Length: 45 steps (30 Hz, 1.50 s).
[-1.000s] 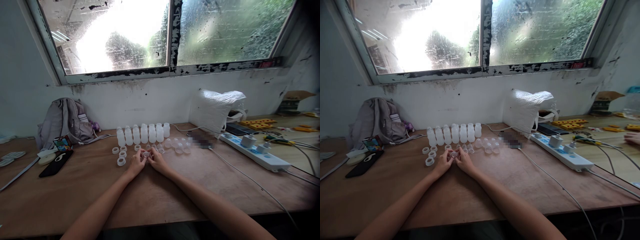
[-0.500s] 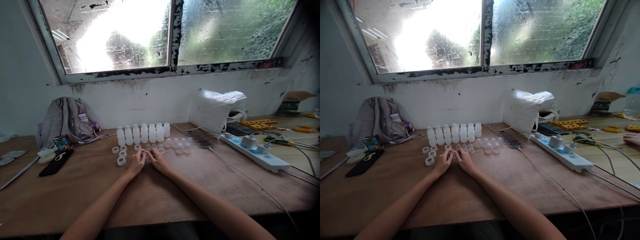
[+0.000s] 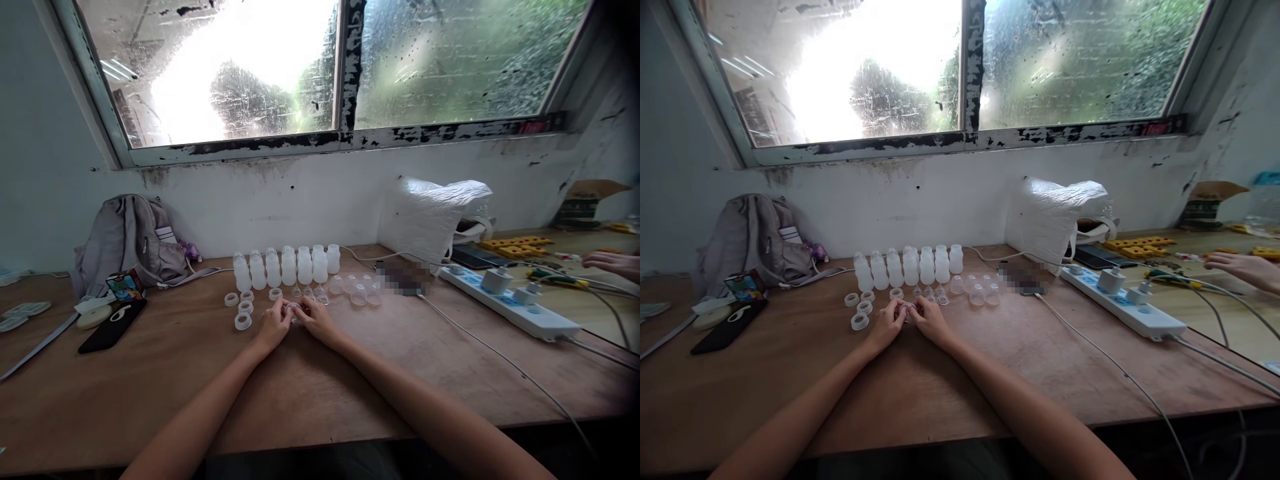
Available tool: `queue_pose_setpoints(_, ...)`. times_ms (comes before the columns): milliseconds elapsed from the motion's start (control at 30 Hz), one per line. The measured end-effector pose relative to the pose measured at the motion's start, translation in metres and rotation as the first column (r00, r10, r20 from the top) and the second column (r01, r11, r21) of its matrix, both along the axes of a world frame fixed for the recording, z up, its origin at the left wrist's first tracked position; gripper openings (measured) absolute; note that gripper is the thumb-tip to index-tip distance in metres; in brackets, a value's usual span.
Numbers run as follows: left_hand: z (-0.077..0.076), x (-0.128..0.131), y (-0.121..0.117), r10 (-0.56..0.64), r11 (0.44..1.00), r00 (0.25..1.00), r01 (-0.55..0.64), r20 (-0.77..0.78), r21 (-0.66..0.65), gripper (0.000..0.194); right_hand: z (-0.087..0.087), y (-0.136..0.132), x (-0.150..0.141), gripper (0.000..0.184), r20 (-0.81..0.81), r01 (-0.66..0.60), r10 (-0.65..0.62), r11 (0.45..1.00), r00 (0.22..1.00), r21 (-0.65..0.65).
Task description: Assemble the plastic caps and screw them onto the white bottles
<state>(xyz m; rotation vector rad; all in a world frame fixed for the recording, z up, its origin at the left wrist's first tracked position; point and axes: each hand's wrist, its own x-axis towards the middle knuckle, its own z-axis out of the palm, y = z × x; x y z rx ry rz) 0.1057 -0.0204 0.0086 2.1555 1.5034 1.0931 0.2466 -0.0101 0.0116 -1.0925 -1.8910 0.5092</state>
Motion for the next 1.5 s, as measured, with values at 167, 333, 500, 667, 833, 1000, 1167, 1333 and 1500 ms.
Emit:
queue_pose_setpoints(167,-0.0003,0.0003,0.0004,-0.006,1.000,1.000,0.006,-0.014,0.004,0.016,-0.0007,0.0002,0.0006,0.017,0.009,0.002,-0.002,1.000,1.000,-0.001)
queue_pose_setpoints(333,-0.0010,0.0010,0.0012,0.000,1.000,1.000,0.000,-0.024,0.002,0.016,0.0006,0.0006,0.0013,0.019,-0.001,-0.018,0.018,1.000,1.000,0.000)
queue_pose_setpoints(500,-0.0008,0.0006,0.0010,-0.016,1.000,1.000,0.016,-0.022,0.000,0.016,-0.0017,0.0016,0.0008,0.018,-0.015,-0.026,0.026,0.999,1.000,0.021)
queue_pose_setpoints(667,0.0016,0.0006,0.0000,-0.017,1.000,1.000,0.017,0.022,0.009,0.018,-0.0015,0.0025,0.0007,0.011,-0.054,-0.019,0.019,1.000,0.998,0.002)
queue_pose_setpoints(833,0.0027,0.0013,-0.0002,-0.027,1.000,0.999,0.026,0.040,0.004,0.019,0.0022,-0.0005,0.0017,0.008,-0.065,-0.022,0.020,0.999,0.998,-0.032)
queue_pose_setpoints(1000,0.0017,0.0008,0.0001,-0.006,1.000,1.000,0.006,-0.027,-0.004,0.016,0.0011,-0.0011,0.0024,0.007,-0.032,-0.014,0.014,1.000,0.999,-0.005)
queue_pose_setpoints(1167,0.0009,-0.0004,0.0006,0.000,1.000,0.999,-0.001,-0.043,-0.015,0.015,-0.0002,0.0007,0.0023,0.007,-0.019,-0.031,0.031,0.999,0.999,0.021)
queue_pose_setpoints(1333,0.0010,-0.0017,0.0006,0.013,1.000,0.998,-0.014,-0.064,-0.016,0.013,-0.0010,0.0020,0.0029,0.007,-0.017,-0.053,0.053,0.999,0.998,0.010)
queue_pose_setpoints(1500,0.0007,-0.0023,0.0008,0.020,1.000,0.994,-0.020,-0.109,0.005,0.013,-0.0040,0.0038,0.0034,0.005,0.001,-0.059,0.059,0.998,0.998,0.031)
